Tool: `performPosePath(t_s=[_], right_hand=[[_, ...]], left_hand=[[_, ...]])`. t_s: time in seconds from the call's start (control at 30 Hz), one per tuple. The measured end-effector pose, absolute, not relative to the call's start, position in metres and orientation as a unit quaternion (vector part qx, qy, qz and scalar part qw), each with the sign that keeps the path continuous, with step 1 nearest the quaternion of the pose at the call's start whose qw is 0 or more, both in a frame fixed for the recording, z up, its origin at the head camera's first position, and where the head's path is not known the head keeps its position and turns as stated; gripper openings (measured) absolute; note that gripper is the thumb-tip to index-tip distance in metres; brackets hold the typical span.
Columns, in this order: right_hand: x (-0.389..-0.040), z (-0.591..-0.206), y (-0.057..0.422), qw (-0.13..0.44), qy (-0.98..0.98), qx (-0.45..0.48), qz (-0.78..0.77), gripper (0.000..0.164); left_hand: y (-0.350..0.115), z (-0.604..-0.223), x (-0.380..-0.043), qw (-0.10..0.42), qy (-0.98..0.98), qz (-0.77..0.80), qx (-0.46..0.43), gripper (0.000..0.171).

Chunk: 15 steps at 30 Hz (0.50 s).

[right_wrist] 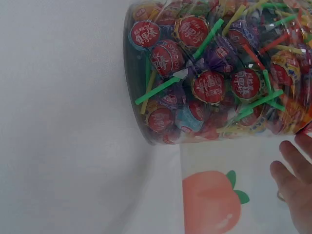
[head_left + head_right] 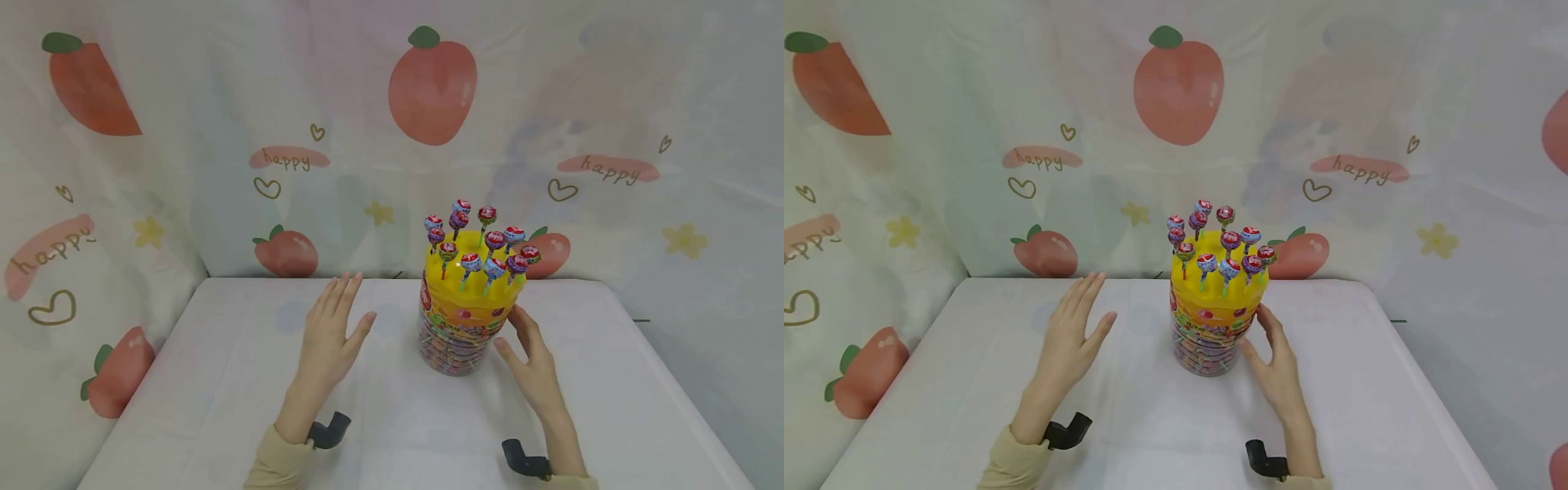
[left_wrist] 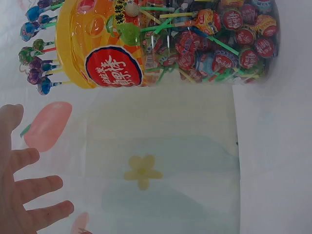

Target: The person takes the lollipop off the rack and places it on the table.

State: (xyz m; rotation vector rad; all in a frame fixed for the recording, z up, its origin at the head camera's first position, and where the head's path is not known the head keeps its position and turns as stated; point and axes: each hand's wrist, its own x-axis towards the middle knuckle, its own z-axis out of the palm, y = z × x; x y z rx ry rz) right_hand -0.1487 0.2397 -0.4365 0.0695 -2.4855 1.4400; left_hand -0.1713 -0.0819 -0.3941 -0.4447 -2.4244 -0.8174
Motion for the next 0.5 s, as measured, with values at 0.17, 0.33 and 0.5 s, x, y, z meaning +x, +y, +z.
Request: performPosePath(t_s=[0.17,0.33,0.5], right_hand=[[-0.152,-0.442,0.237,0.158,-0.843,0.03,0.514,0.075],[-0.153,-0.446,0.234,0.169,-0.829,0.021,0.533,0.076],[-0.154,-0.448,0.23,0.182,-0.804,0.017,0.565,0.077]], left_hand=[[-0.073,-0.389,-0.174,0.298,-0.883,-0.315,-0.181,0.058],[-0.064,-0.383,-0.178,0.317,-0.867,-0.333,-0.194,0.056],[-0.053,-0.381,-0.184,0.335,-0.848,-0.356,-0.203,0.054]])
